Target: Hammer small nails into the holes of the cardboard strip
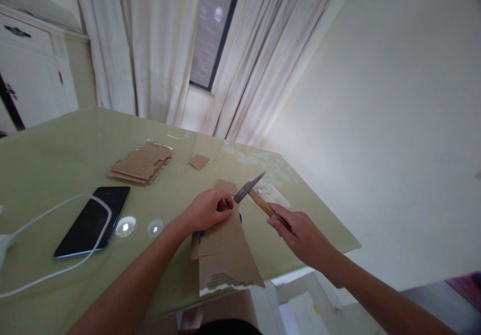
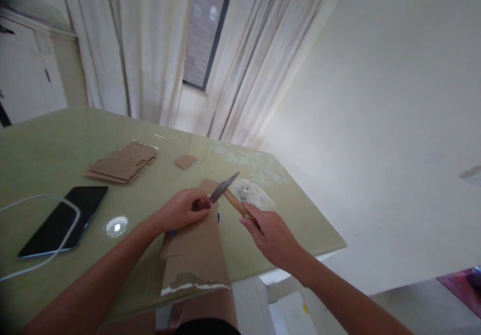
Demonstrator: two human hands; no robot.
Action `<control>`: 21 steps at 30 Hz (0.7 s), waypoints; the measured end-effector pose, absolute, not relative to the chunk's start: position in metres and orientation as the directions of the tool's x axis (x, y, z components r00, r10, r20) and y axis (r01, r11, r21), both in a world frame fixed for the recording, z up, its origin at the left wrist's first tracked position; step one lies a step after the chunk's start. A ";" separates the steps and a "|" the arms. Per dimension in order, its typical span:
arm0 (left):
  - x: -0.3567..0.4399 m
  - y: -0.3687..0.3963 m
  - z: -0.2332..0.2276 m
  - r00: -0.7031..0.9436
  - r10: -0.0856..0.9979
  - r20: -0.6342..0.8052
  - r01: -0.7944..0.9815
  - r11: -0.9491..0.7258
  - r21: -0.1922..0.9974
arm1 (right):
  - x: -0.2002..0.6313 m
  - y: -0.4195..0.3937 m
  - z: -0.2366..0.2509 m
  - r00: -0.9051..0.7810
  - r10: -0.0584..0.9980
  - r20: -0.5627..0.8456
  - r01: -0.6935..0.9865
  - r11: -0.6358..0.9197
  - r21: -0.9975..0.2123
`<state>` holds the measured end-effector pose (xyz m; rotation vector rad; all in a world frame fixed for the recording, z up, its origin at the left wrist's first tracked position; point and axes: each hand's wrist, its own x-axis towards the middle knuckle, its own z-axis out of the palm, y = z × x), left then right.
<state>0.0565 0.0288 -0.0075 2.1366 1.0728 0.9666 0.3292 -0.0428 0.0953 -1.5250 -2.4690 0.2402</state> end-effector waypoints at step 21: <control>0.061 0.027 -0.013 0.383 0.817 0.431 0.474 -0.574 0.667 | 0.332 -0.037 0.068 -0.470 0.870 0.152 0.867 0.487 -0.109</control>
